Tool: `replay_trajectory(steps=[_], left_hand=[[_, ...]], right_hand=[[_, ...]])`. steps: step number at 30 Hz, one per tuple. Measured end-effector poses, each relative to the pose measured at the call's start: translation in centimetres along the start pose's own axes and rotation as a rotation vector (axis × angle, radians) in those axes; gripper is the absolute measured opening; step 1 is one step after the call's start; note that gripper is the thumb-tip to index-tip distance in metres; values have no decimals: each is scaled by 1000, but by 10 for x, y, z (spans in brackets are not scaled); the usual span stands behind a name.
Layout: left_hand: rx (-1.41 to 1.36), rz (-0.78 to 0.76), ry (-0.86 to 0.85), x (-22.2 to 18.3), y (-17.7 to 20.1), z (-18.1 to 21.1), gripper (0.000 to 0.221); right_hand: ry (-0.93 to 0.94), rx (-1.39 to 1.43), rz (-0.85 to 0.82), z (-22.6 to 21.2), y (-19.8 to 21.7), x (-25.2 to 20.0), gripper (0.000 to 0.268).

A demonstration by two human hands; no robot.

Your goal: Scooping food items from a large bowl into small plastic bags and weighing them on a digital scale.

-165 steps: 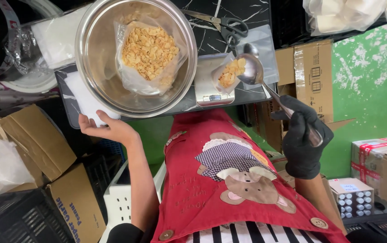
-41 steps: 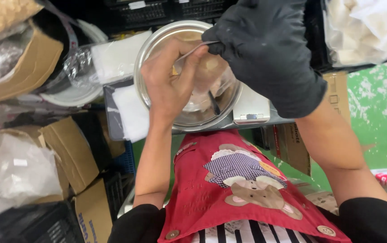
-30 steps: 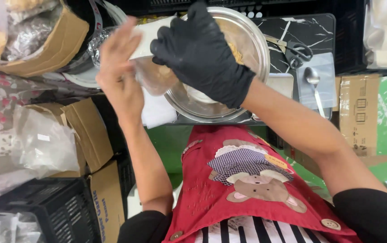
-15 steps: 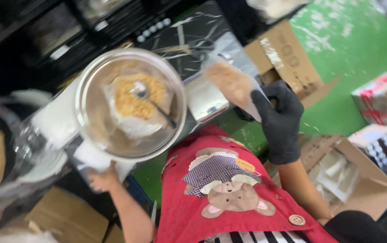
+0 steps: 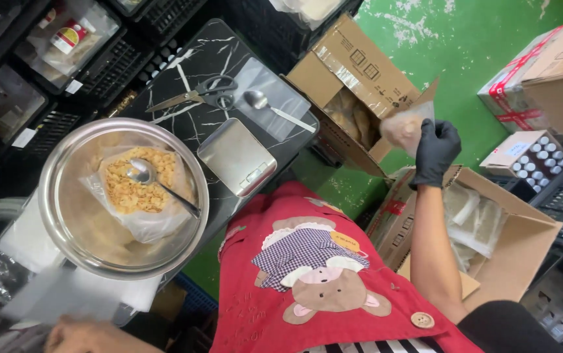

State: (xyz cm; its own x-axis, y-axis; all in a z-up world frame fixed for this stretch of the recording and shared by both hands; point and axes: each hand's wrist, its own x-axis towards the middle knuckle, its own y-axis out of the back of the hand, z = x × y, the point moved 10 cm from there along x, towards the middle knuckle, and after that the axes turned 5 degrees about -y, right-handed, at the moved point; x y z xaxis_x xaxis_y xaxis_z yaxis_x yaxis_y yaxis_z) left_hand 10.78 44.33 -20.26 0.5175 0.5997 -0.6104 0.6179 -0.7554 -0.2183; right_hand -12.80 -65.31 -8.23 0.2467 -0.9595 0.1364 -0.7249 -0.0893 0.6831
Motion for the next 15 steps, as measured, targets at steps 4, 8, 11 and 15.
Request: replay_trajectory(steps=[4, 8, 11, 15], left_hand=[[-467, 244, -242, -21, 30, 8, 57], [-961, 466, -476, -100, 98, 20, 46], [-1336, 632, -641, -241, 203, 5, 38], [-1829, 872, -844, -432, 345, -39, 28]], right_hand=[[-236, 142, 20, 113, -38, 24, 4], [-408, 135, -162, 136, -67, 1, 14], [-398, 311, -425, 48, -96, -56, 15], [-350, 432, -806, -134, -86, -155, 28]])
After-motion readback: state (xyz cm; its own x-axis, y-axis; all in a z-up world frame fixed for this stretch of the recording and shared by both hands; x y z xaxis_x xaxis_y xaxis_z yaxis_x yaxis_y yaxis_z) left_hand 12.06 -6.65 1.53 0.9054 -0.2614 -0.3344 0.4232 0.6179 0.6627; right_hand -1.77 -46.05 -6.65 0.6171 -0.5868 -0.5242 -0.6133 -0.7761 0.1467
